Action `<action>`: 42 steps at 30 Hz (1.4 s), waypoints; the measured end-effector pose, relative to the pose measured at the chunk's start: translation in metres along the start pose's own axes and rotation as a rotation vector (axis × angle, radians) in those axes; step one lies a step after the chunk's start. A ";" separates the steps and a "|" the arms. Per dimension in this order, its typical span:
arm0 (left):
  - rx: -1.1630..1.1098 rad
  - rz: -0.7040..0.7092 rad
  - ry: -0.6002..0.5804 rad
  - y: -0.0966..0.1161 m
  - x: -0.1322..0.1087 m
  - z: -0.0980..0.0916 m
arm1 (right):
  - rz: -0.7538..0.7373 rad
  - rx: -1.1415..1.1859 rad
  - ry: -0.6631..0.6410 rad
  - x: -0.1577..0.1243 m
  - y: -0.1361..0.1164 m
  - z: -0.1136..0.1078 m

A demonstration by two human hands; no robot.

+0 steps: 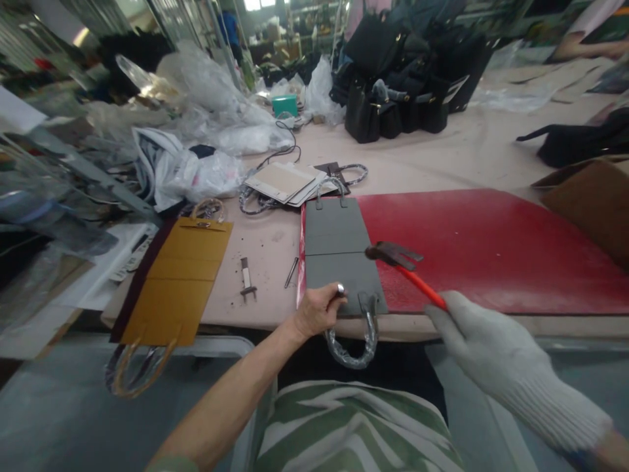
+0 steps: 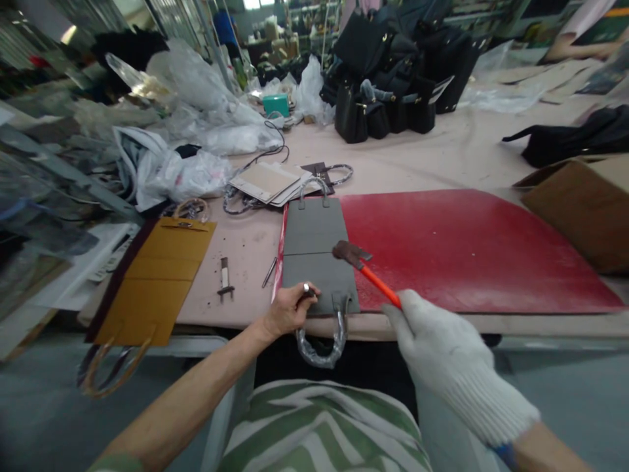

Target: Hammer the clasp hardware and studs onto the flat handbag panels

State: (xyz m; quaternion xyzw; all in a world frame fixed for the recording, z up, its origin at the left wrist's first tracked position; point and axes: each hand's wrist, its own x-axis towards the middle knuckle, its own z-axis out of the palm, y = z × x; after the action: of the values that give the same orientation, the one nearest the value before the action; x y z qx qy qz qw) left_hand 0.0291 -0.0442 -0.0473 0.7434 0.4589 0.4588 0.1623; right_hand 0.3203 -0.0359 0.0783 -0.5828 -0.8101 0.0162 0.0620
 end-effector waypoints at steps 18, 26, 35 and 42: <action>-0.105 -0.085 0.100 0.014 -0.001 -0.006 | 0.807 1.682 -0.328 -0.016 -0.082 0.096; -0.219 -0.338 0.126 0.024 0.006 -0.010 | 1.088 1.969 -0.243 0.003 -0.109 0.090; -0.250 -0.282 0.120 0.027 0.010 -0.020 | 0.888 2.060 -0.338 0.002 -0.112 0.085; -0.432 -0.493 0.206 0.034 0.016 -0.022 | 0.850 2.353 -0.376 -0.012 -0.105 0.087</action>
State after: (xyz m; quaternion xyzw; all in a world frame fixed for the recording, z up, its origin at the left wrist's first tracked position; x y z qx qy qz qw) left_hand 0.0319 -0.0528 -0.0043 0.5081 0.5311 0.5651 0.3748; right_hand 0.2150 -0.0771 0.0013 -0.3778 -0.0517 0.8257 0.4156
